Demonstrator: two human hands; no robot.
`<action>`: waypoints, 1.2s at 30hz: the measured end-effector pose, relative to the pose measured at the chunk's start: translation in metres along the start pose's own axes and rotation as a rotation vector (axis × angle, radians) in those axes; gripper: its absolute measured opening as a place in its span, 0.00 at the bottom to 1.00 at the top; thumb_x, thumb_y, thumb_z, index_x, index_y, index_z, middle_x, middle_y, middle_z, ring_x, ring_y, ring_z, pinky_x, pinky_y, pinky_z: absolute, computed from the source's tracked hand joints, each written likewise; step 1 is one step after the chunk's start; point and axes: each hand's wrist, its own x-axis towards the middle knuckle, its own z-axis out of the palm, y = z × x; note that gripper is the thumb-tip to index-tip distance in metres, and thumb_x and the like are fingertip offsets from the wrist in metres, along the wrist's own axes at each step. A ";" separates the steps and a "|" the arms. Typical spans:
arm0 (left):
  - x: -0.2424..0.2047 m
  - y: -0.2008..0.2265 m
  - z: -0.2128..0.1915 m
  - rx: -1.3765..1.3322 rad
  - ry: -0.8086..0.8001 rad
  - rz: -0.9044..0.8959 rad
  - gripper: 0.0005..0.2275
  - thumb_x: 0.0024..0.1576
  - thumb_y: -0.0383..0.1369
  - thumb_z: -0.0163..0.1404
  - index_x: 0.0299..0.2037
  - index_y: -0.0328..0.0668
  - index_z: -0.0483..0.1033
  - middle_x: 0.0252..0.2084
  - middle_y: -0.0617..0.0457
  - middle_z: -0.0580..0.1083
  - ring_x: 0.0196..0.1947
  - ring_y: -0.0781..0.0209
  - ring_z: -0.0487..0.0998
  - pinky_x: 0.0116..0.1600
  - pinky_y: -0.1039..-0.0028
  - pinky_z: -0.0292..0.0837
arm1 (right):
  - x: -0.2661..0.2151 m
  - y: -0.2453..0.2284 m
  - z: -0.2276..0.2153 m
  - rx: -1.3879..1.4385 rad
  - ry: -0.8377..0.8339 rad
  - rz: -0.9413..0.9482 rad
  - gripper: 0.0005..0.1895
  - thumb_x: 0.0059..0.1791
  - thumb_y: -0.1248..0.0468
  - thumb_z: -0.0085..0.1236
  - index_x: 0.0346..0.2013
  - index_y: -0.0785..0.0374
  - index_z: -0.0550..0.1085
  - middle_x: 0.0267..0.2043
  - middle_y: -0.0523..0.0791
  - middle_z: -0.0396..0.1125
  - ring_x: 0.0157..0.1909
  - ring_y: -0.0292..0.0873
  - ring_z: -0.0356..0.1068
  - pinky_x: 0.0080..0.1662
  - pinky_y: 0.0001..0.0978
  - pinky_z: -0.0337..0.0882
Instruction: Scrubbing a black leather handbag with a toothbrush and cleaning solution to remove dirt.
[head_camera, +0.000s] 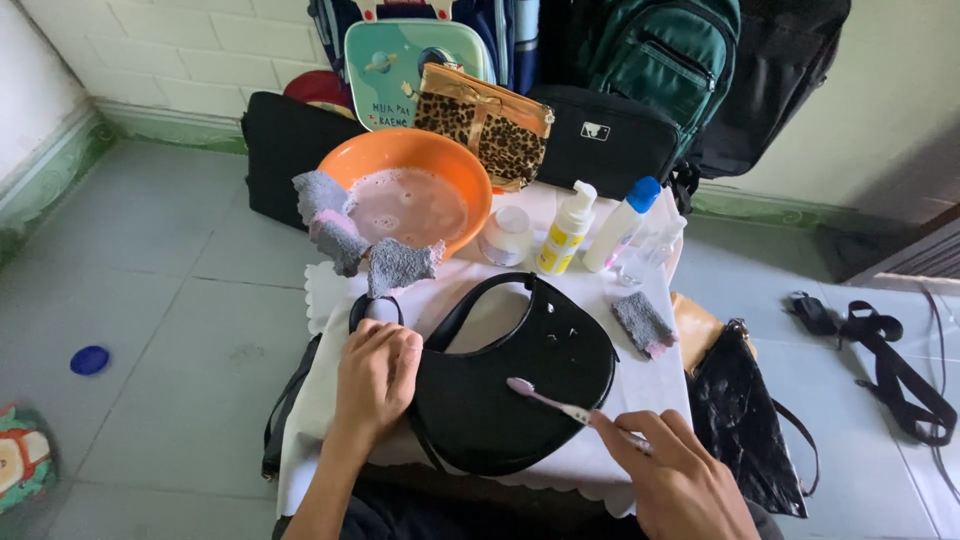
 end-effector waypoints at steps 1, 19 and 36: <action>-0.001 0.002 0.000 -0.004 -0.004 0.002 0.10 0.60 0.30 0.45 0.28 0.39 0.75 0.29 0.54 0.75 0.31 0.56 0.69 0.40 0.69 0.67 | -0.002 -0.009 -0.007 0.000 0.001 0.006 0.36 0.37 0.78 0.54 0.57 0.45 0.77 0.49 0.38 0.68 0.44 0.40 0.71 0.42 0.31 0.78; 0.001 0.007 -0.005 0.023 -0.024 -0.028 0.09 0.60 0.27 0.43 0.30 0.36 0.74 0.29 0.52 0.74 0.29 0.52 0.70 0.40 0.65 0.68 | 0.028 -0.080 -0.007 0.272 0.082 -0.053 0.27 0.41 0.75 0.53 0.55 0.58 0.77 0.42 0.43 0.69 0.23 0.41 0.74 0.28 0.33 0.77; -0.005 -0.010 0.005 0.050 -0.007 -0.006 0.11 0.62 0.27 0.42 0.28 0.36 0.74 0.28 0.52 0.75 0.28 0.52 0.70 0.40 0.66 0.67 | -0.024 -0.006 -0.003 0.147 0.042 0.309 0.24 0.45 0.67 0.57 0.52 0.38 0.80 0.33 0.32 0.73 0.20 0.30 0.76 0.30 0.33 0.80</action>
